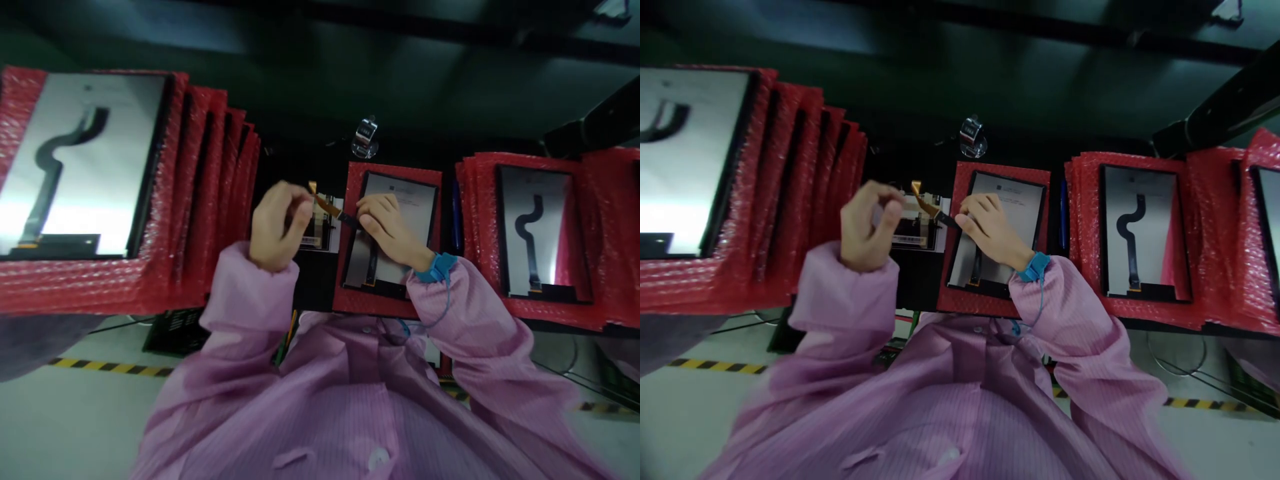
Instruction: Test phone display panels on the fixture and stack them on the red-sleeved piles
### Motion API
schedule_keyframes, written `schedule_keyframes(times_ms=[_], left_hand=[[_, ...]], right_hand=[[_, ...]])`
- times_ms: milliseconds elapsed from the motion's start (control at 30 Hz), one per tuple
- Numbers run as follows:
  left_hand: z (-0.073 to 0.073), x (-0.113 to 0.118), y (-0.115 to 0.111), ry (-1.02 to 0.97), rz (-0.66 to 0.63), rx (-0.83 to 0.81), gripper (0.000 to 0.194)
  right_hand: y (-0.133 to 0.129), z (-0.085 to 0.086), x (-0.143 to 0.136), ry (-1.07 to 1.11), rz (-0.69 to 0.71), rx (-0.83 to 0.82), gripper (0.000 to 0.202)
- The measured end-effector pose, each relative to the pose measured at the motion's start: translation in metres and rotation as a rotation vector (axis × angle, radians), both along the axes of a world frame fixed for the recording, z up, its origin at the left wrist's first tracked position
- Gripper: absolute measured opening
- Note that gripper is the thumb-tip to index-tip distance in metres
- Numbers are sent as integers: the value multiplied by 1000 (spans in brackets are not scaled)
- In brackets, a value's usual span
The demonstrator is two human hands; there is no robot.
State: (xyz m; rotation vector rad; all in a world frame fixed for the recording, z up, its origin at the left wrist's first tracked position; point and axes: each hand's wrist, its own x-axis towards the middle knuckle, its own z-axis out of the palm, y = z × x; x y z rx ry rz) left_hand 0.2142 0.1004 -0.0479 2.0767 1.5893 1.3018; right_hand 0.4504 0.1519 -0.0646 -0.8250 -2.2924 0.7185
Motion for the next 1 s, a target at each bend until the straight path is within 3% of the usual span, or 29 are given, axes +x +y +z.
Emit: schedule_keyframes(times_ms=[167,333,567,767,867,1000], left_hand=[[-30,5,-42,493,25,-213,43],[-31,18,-43,764,86,-303,55],[-14,13,-51,849,82,-349,62],[-17,2,-47,766,69,-223,58],[-20,2,-48,662,93,-143,49],[-20,19,-65,529,85,-62,37]], right_hand=[[1,1,0,101,-112,31,45],[1,5,4,109,-189,29,43],[-8,20,0,134,-235,45,38],[-20,44,4,129,-334,55,36],[-42,47,22,69,-475,62,33],[-90,30,52,-11,-653,-53,37]])
